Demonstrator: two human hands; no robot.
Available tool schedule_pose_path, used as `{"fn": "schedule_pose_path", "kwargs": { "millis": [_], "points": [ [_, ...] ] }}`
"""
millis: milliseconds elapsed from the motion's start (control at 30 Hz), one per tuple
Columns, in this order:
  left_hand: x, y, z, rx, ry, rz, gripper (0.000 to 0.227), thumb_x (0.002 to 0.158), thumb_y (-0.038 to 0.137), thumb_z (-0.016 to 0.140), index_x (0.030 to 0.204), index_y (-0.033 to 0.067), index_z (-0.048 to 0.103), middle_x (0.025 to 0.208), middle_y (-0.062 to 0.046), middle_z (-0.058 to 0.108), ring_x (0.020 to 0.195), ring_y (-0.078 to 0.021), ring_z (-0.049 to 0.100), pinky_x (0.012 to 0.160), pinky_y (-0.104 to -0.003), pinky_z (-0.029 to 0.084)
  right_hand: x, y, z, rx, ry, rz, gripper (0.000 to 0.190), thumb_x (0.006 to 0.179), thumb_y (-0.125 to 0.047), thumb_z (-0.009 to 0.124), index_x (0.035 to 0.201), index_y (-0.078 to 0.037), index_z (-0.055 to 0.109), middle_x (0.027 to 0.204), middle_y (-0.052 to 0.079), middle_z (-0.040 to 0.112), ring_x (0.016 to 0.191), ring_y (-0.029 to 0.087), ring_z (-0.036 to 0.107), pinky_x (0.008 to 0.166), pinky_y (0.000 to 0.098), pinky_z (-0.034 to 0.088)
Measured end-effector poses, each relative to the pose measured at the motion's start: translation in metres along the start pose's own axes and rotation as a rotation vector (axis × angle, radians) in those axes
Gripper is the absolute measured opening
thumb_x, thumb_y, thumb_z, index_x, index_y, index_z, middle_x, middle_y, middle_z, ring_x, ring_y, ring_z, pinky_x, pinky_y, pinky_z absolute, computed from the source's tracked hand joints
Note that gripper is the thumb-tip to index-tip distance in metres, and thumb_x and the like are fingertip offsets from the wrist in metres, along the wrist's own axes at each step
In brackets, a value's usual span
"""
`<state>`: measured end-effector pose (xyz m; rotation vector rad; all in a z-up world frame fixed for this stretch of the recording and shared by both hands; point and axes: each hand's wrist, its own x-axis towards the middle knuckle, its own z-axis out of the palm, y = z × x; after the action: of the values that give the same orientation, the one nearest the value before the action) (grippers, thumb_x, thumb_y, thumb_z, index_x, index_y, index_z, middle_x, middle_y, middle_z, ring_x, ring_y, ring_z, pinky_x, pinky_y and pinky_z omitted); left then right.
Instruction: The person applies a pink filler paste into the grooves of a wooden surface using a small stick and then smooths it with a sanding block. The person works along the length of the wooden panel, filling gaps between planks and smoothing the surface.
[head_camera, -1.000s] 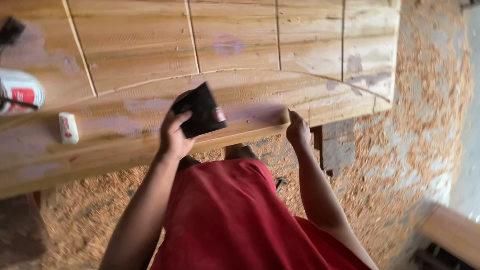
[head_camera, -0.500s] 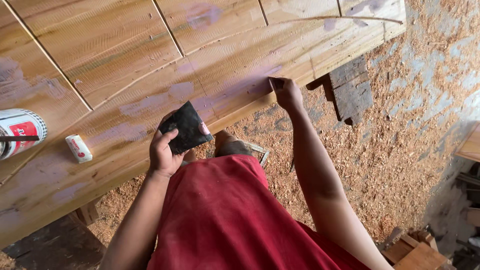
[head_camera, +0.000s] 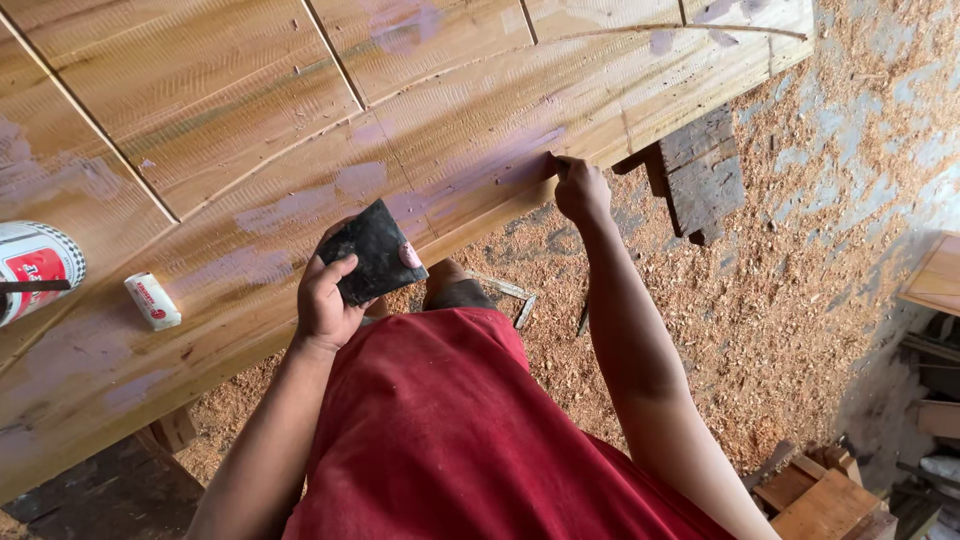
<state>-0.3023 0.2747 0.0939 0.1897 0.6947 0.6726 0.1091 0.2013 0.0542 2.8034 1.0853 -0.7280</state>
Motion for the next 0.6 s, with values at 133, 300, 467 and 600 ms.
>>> {"fn": "schedule_pose_path", "kwargs": {
  "millis": [133,300,467,600],
  "points": [
    [0.004,0.0,0.001,-0.004,0.003,-0.019,0.053,0.09,0.005,0.053,0.143,0.0048,0.052,0.126,-0.011,0.065,0.109,-0.0224,0.069,0.082,-0.038,0.063,-0.004,-0.004,0.005,0.028,-0.02,0.009,0.035,0.105,-0.042,0.051,0.117,-0.021,0.077,0.104,0.016,0.075,0.091,0.039,0.071,0.078,0.0522,0.056],
    [0.008,0.006,0.001,-0.006,-0.017,-0.019,0.052,0.091,0.005,0.052,0.143,0.0047,0.052,0.125,-0.011,0.065,0.108,-0.0227,0.068,0.083,-0.039,0.063,-0.006,-0.012,0.01,0.063,-0.061,-0.017,0.038,0.103,-0.048,0.054,0.117,-0.02,0.077,0.102,0.017,0.076,0.089,0.038,0.073,0.079,0.0513,0.056],
    [0.009,0.009,-0.001,0.013,0.01,-0.037,0.053,0.089,0.004,0.05,0.142,0.0058,0.051,0.126,-0.011,0.064,0.111,-0.0231,0.068,0.086,-0.041,0.063,-0.027,-0.032,0.011,0.081,-0.12,0.012,0.04,0.103,-0.051,0.053,0.118,-0.022,0.077,0.1,0.015,0.076,0.086,0.036,0.073,0.075,0.0509,0.056],
    [0.01,0.005,-0.012,0.014,-0.01,-0.035,0.053,0.09,0.004,0.051,0.143,0.0049,0.051,0.127,-0.012,0.064,0.112,-0.0234,0.068,0.088,-0.041,0.063,-0.048,-0.057,0.012,0.078,-0.173,0.016,0.037,0.107,-0.047,0.047,0.119,-0.027,0.076,0.095,0.013,0.078,0.079,0.034,0.074,0.072,0.0492,0.057]
  ]
}}
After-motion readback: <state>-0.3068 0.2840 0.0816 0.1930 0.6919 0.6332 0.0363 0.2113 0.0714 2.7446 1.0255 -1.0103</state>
